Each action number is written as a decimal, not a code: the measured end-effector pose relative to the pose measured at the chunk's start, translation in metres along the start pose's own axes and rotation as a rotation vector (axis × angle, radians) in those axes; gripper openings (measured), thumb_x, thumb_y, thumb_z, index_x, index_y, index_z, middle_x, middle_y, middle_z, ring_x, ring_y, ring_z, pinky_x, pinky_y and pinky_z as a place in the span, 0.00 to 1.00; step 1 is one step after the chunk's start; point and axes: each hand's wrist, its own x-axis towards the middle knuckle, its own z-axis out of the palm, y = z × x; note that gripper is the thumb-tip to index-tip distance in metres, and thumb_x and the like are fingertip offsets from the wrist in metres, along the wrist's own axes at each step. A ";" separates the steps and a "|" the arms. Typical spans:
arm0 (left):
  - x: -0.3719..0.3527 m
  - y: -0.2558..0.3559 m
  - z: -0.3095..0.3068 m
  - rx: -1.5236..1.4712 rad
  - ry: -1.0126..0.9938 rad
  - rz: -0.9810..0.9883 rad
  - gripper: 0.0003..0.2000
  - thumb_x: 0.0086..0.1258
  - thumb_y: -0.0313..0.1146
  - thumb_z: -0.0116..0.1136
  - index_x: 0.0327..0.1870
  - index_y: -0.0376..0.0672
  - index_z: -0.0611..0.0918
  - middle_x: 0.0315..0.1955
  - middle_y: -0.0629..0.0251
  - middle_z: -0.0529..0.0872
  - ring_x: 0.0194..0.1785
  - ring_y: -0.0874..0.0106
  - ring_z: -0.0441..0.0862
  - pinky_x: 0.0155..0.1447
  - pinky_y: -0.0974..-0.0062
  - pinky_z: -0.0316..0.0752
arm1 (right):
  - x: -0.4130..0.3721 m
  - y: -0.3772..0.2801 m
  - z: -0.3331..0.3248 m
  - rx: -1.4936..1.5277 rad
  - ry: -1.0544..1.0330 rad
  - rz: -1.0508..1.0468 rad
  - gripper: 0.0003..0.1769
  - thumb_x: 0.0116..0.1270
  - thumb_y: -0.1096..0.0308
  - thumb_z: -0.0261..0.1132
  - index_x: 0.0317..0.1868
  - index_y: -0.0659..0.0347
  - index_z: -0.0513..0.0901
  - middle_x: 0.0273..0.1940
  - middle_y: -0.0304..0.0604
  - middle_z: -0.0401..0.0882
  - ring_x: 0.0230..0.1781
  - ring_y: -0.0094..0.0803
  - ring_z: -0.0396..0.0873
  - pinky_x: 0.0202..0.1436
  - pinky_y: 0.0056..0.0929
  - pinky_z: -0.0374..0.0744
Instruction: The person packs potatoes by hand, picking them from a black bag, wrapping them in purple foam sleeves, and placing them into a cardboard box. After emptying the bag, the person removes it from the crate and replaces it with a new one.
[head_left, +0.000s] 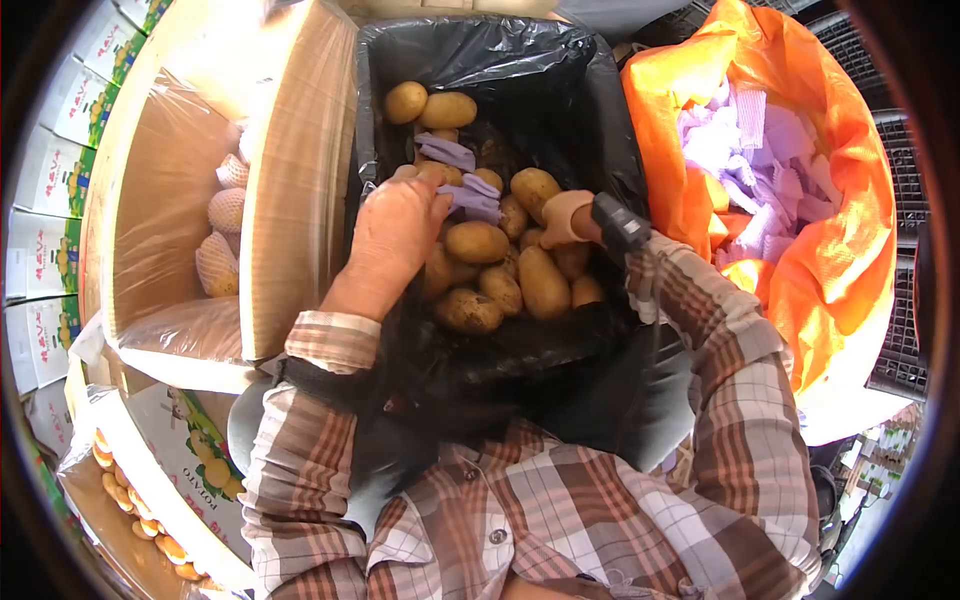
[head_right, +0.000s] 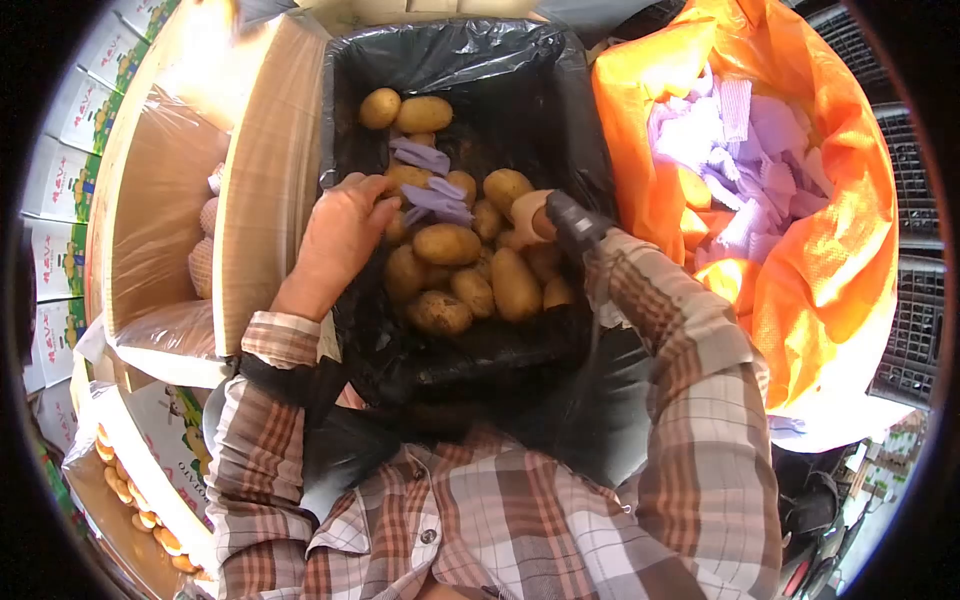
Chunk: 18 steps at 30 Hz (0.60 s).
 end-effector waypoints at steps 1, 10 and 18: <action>0.001 0.001 0.000 0.005 0.002 -0.002 0.08 0.60 0.31 0.56 0.38 0.38 0.79 0.34 0.50 0.81 0.40 0.53 0.78 0.43 0.61 0.73 | -0.007 0.000 -0.013 0.133 0.077 -0.053 0.26 0.48 0.49 0.64 0.35 0.66 0.84 0.33 0.53 0.82 0.37 0.47 0.81 0.42 0.37 0.78; 0.000 0.000 -0.001 -0.074 0.034 -0.165 0.11 0.59 0.33 0.56 0.42 0.40 0.79 0.36 0.50 0.80 0.39 0.53 0.79 0.44 0.61 0.74 | 0.016 -0.037 -0.007 0.815 0.430 -0.476 0.17 0.53 0.68 0.61 0.45 0.60 0.80 0.41 0.50 0.80 0.42 0.40 0.78 0.47 0.30 0.75; 0.003 0.008 -0.010 -1.072 -0.052 -0.641 0.26 0.66 0.35 0.57 0.59 0.29 0.65 0.41 0.55 0.80 0.31 0.72 0.83 0.32 0.82 0.79 | -0.066 -0.029 -0.081 1.310 0.331 -0.714 0.14 0.55 0.64 0.64 0.39 0.65 0.80 0.31 0.40 0.80 0.31 0.23 0.76 0.36 0.22 0.74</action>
